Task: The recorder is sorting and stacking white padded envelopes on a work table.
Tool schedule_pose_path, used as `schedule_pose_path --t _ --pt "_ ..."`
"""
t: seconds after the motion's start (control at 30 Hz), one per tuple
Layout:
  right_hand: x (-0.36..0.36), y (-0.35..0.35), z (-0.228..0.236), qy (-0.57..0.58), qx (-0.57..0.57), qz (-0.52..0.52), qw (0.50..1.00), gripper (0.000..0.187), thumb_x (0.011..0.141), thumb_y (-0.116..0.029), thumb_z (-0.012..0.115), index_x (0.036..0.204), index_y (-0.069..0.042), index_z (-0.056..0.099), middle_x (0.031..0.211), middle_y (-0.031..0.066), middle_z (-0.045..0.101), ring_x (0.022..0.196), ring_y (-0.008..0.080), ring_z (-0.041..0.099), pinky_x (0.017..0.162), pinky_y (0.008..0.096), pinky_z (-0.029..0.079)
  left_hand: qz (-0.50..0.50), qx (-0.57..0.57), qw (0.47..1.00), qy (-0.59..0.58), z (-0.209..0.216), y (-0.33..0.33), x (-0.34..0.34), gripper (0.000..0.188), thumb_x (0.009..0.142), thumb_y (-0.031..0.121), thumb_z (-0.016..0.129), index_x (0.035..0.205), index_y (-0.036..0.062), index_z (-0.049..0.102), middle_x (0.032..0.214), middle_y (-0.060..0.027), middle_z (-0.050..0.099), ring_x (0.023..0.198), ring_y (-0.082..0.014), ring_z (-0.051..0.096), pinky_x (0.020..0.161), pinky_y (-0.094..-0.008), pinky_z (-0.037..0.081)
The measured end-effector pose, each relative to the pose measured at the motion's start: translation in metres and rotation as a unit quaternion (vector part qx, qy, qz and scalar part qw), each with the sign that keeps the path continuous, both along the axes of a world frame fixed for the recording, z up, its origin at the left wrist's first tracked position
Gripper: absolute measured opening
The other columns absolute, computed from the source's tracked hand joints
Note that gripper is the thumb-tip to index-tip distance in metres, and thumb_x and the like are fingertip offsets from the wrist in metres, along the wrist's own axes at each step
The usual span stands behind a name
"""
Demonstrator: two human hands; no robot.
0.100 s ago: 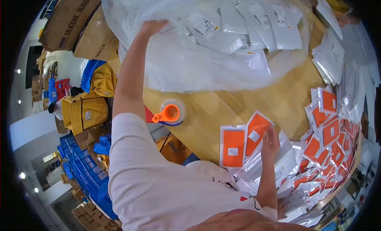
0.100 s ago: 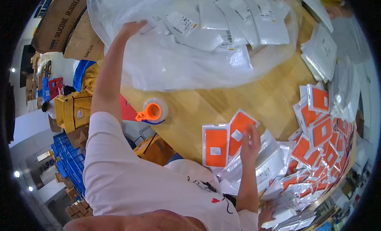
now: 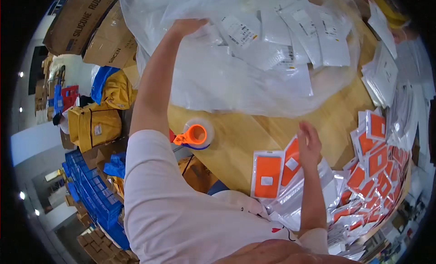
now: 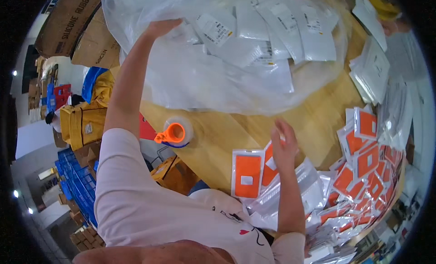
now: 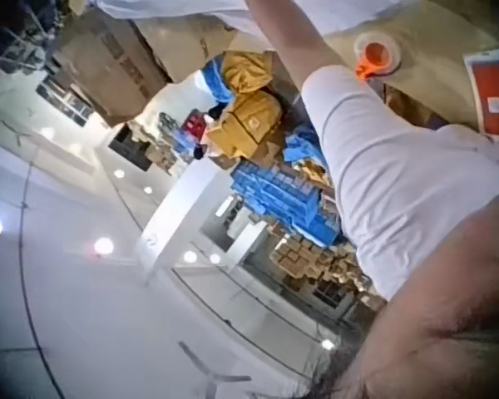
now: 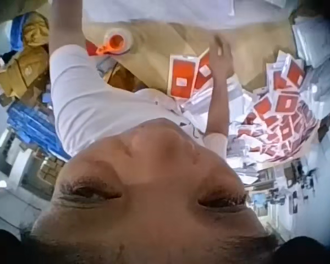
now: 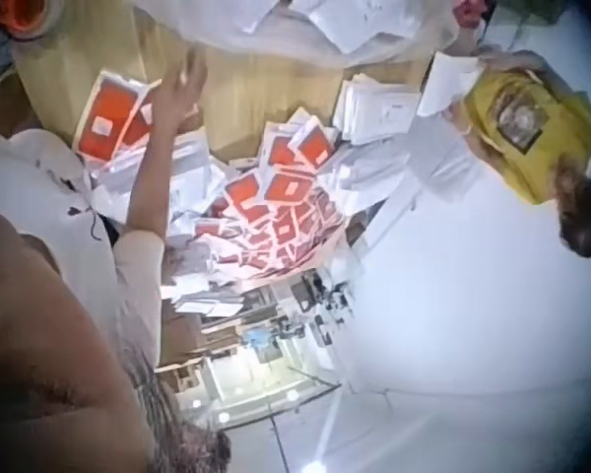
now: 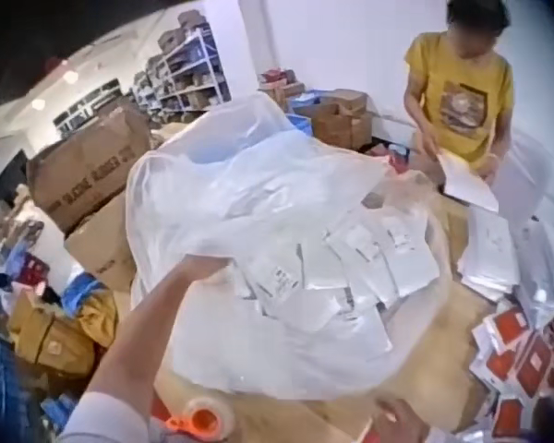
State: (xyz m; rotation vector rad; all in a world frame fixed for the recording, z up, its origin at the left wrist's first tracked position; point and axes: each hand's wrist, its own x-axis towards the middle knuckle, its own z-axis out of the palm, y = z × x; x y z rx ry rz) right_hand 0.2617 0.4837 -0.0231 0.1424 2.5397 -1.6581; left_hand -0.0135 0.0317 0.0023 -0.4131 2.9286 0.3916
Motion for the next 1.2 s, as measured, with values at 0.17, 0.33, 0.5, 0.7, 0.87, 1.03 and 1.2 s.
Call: schedule_pose_path --t 0.17,0.33,0.5,0.7,0.87,1.03,1.2 --pt "-0.142 -0.062 -0.047 -0.034 -0.107 0.057 0.992 0.041 0.085 -0.016 0.064 0.121 0.002 0.055 0.114 0.0119 0.062 0.103 0.0197 0.059 0.090 0.0291 0.045 -0.068 -0.096 0.977 0.178 -0.050 -0.087 -0.014 0.062 0.082 0.059 0.051 0.126 0.0175 0.056 0.134 0.0005 0.051 0.126 -0.0222 0.045 0.104 -0.0350 0.035" --pt "-0.194 -0.097 -0.116 -0.042 0.042 0.057 0.997 0.069 0.083 -0.033 0.067 0.136 0.000 0.039 0.119 0.0173 0.058 0.105 0.0241 0.057 0.090 0.0322 0.045 -0.003 -0.001 0.997 0.075 -0.060 -0.041 0.016 0.071 0.073 0.065 0.058 0.129 0.0203 0.054 0.135 0.0009 0.051 0.125 -0.0213 0.045 0.106 -0.0349 0.034" --pt "-0.152 -0.152 -0.101 -0.137 -0.050 0.188 0.971 0.081 0.078 -0.034 0.071 0.140 0.000 0.030 0.119 0.0180 0.057 0.101 0.0276 0.057 0.088 0.0322 0.045 -0.024 0.134 0.976 -0.171 -0.022 -0.032 0.072 0.079 0.067 0.059 0.066 0.133 0.0184 0.050 0.130 -0.0022 0.055 0.118 -0.0241 0.050 0.102 -0.0358 0.038" --pt "-0.147 -0.151 -0.099 -0.147 0.000 0.276 0.950 0.083 0.071 -0.025 0.077 0.137 0.000 0.034 0.119 0.0180 0.056 0.097 0.0255 0.058 0.086 0.0300 0.046 -0.164 0.084 0.971 -0.155 -0.026 -0.007 0.103 0.076 0.065 0.035 0.073 0.131 0.0058 0.047 0.122 -0.0098 0.059 0.107 -0.0284 0.055 0.095 -0.0362 0.041" --pt "-0.128 -0.184 -0.077 -0.238 -0.118 0.155 0.952 0.079 0.068 -0.020 0.079 0.133 0.001 0.040 0.115 0.0168 0.059 0.097 0.0251 0.059 0.084 0.0314 0.047 -0.145 0.300 0.923 -0.191 -0.057 -0.006 0.141 0.059 0.070 0.019 0.065 0.125 0.0034 0.050 0.107 -0.0076 0.061 0.091 -0.0202 0.054 0.086 -0.0303 0.043" --pt "-0.114 -0.175 -0.052 -0.226 -0.212 0.129 0.942 0.042 0.072 -0.008 0.072 0.111 0.003 0.060 0.092 0.0100 0.068 0.083 0.0174 0.061 0.080 0.0262 0.048 -0.179 0.460 0.864 -0.098 -0.025 0.035 0.157 0.040 0.069 0.012 0.059 0.108 0.0049 0.056 0.087 -0.0035 0.059 0.076 -0.0164 0.048 0.071 -0.0283 0.042" --pt "-0.117 -0.162 -0.030 -0.149 -0.155 0.132 0.968 0.037 0.074 -0.005 0.071 0.108 0.005 0.060 0.093 0.0094 0.067 0.080 0.0167 0.060 0.077 0.0241 0.047 -0.165 0.356 0.917 0.074 -0.019 0.004 0.164 0.070 0.062 0.019 0.076 0.125 0.0037 0.051 0.116 -0.0107 0.059 0.107 -0.0268 0.053 0.097 -0.0322 0.039"
